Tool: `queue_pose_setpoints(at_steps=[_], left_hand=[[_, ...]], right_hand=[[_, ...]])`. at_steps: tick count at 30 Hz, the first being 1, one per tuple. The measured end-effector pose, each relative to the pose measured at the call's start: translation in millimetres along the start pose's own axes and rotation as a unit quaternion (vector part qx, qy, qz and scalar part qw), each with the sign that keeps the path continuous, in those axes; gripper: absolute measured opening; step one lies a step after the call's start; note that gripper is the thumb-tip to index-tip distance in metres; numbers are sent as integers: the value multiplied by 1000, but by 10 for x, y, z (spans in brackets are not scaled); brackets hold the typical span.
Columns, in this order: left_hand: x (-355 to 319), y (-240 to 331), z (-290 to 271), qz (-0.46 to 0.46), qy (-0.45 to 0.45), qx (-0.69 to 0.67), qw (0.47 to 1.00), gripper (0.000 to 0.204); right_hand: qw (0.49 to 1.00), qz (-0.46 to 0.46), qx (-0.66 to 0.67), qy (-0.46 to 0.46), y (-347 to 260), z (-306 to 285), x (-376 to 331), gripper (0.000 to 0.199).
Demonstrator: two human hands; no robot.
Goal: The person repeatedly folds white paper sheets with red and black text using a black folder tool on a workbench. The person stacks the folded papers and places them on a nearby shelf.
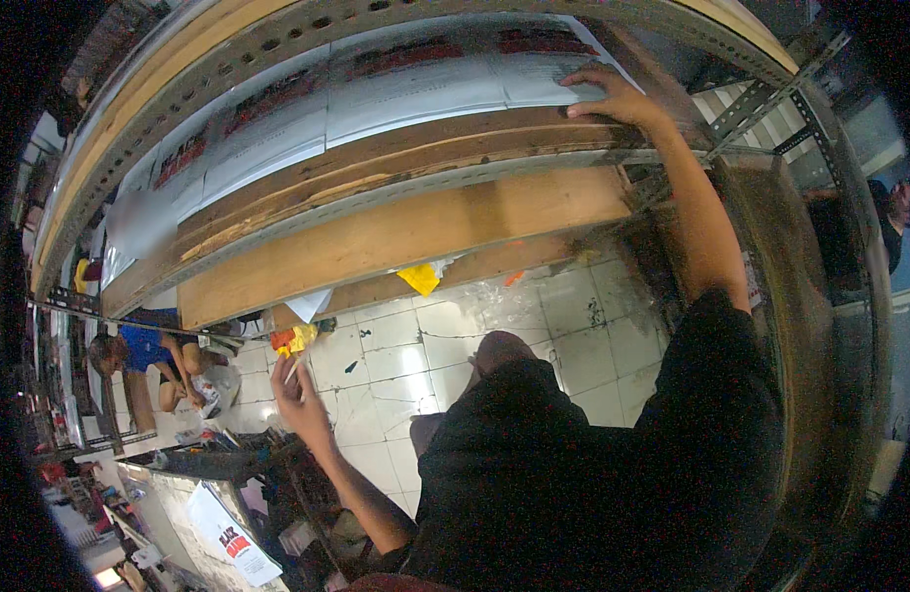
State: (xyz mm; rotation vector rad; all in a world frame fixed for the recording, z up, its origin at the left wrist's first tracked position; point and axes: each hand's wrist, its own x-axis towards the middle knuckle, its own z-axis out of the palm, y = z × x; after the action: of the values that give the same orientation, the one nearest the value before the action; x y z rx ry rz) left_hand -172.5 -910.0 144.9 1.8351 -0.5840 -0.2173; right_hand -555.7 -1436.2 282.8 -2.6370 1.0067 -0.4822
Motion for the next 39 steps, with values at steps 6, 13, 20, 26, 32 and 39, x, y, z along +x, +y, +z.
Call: queue_pose_setpoints(at_steps=[6,13,20,26,32,39], left_hand=[[-66,759,1152,34,-193,-86,977,35],[-523,1732,2756,-2,-438,-270,857,41],[-926,2192,3504,-144,-361,-460,799,70],[-933,2346,3427,-201,-263,-470,818,55],[-795,1634,3060,-139,-271,-274,912,43],[-838,711,1279,-27,-220,-156,963,38]], right_hand=[[999,-44,-6,-9,245,7,192,50],[970,-137,-146,137,151,108,148,27],[980,-54,-91,171,-917,189,-675,25],[985,-40,161,42,-1319,-48,-1347,34],[684,320,471,457,-1018,322,-1814,61],[616,384,666,175,-1458,1230,-1892,60]])
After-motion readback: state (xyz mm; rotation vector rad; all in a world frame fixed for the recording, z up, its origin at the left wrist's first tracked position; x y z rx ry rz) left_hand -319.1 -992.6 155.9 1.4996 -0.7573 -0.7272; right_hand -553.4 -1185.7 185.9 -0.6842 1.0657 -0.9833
